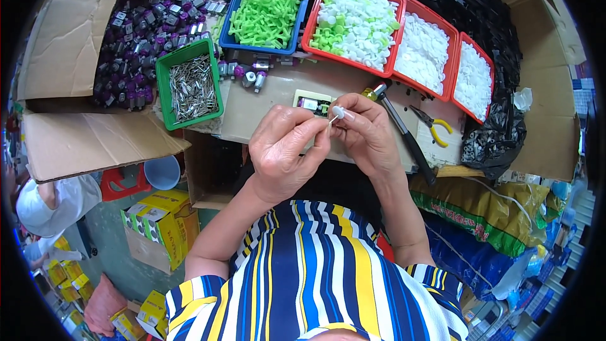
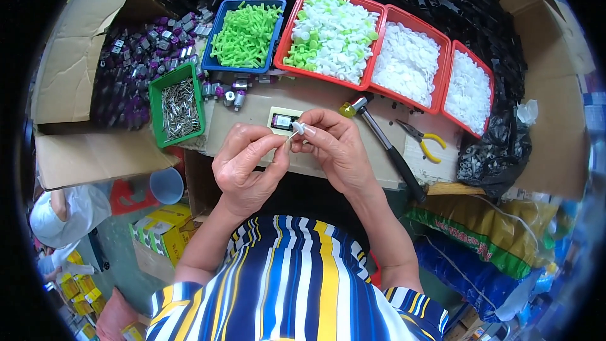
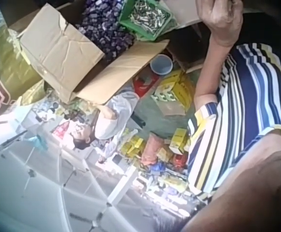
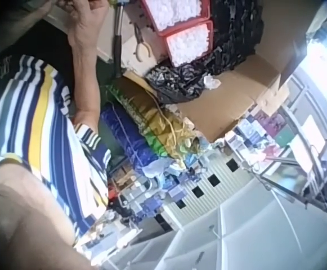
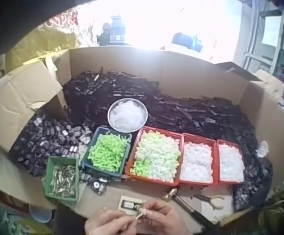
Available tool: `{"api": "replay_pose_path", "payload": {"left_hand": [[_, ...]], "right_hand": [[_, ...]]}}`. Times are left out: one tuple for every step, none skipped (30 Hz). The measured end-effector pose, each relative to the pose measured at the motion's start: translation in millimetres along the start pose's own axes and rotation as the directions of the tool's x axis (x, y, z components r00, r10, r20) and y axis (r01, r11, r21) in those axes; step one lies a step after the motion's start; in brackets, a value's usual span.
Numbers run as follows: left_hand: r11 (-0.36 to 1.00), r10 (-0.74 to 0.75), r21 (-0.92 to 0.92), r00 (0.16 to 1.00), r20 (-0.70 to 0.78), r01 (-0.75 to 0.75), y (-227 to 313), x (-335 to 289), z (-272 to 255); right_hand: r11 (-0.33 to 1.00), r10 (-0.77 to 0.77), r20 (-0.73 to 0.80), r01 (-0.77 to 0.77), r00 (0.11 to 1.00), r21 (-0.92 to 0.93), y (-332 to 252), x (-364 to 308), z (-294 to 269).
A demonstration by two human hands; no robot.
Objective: Assemble small mechanical or electronic components by inserting pins and using a manual press tool on a factory workbench.
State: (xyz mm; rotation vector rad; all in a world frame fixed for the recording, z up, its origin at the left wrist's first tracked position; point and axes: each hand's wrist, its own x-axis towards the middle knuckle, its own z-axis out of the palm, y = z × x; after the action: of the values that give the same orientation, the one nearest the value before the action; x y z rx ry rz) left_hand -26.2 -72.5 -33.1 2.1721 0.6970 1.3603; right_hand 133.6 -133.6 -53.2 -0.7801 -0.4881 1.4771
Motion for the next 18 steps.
{"api": "replay_pose_path", "payload": {"left_hand": [[1.000,0.000,-0.002,1.000,-0.002,0.000,-0.1,-0.2,0.3],[1.000,-0.001,-0.004,1.000,-0.004,0.001,-0.2,-0.3,0.6],[1.000,0.001,-0.004,1.000,-0.002,-0.001,-0.3,-0.5,0.9],[1.000,-0.005,0.008,1.000,-0.002,0.005,-0.6,-0.7,1.2],[1.000,-0.010,0.021,1.000,-0.003,0.010,-0.7,-0.8,1.5],[1.000,-0.008,0.020,1.000,0.000,0.008,-0.6,-0.8,1.6],[1.000,-0.014,0.014,1.000,0.002,0.014,-0.5,-0.9,1.6],[1.000,-0.020,0.009,1.000,0.005,0.020,-0.2,-1.0,1.9],[1.000,-0.019,0.008,1.000,0.007,0.019,0.0,-1.3,2.5],[1.000,-0.019,0.005,1.000,0.009,0.019,0.1,-1.7,3.2],[1.000,-0.019,0.002,1.000,0.012,0.019,0.3,-1.9,3.6],[1.000,-0.018,0.001,1.000,0.013,0.018,0.6,-1.7,3.5],[1.000,-0.018,-0.002,1.000,0.017,0.018,1.0,-1.1,3.3],[1.000,-0.018,-0.006,1.000,0.021,0.018,1.2,-0.7,3.0],[1.000,-0.018,-0.007,1.000,0.021,0.018,1.0,-1.1,3.1],[1.000,-0.020,-0.008,0.999,0.034,0.021,0.4,-1.8,3.0],[1.000,-0.023,-0.010,0.999,0.046,0.024,0.0,-2.3,2.7],[1.000,-0.024,-0.010,0.999,0.045,0.024,-0.1,-2.5,2.2]], "right_hand": [[1.000,-0.013,0.000,0.013,1.000,0.000,0.1,0.1,-0.7],[1.000,-0.015,-0.001,0.015,1.000,0.002,-0.3,-0.2,-1.4],[1.000,-0.016,-0.005,0.016,1.000,-0.005,-0.9,-0.5,-2.1],[1.000,-0.018,-0.010,0.018,1.000,-0.012,-1.4,-1.0,-2.8],[1.000,-0.021,-0.012,0.021,1.000,-0.010,-1.9,-1.2,-3.2],[1.000,-0.023,-0.015,0.023,1.000,-0.018,-2.3,-1.4,-3.5],[0.999,-0.026,-0.016,0.025,1.000,-0.026,-2.7,-1.6,-3.6],[0.999,-0.028,-0.018,0.027,0.999,-0.024,-2.8,-1.8,-3.6],[0.999,-0.027,-0.019,0.026,0.999,-0.041,-2.8,-2.0,-3.4],[0.998,-0.025,-0.020,0.024,0.999,-0.057,-2.9,-2.3,-3.3],[0.998,-0.026,-0.020,0.025,0.999,-0.057,-3.0,-2.4,-3.6],[0.998,-0.032,-0.004,0.032,0.999,-0.054,-3.1,-2.3,-3.9],[0.998,-0.037,0.012,0.038,0.999,-0.051,-3.2,-2.4,-4.0],[0.998,-0.038,0.012,0.038,0.999,-0.051,-3.9,-3.0,-3.5],[0.996,-0.036,0.010,0.037,0.999,-0.079,-4.9,-3.8,-2.7],[0.994,-0.033,0.010,0.034,0.999,-0.106,-5.4,-4.3,-1.8],[0.994,-0.033,0.010,0.034,0.999,-0.107,-5.2,-4.7,-0.9],[0.983,-0.048,0.007,0.048,0.999,-0.176,-4.7,-5.1,0.1]]}}
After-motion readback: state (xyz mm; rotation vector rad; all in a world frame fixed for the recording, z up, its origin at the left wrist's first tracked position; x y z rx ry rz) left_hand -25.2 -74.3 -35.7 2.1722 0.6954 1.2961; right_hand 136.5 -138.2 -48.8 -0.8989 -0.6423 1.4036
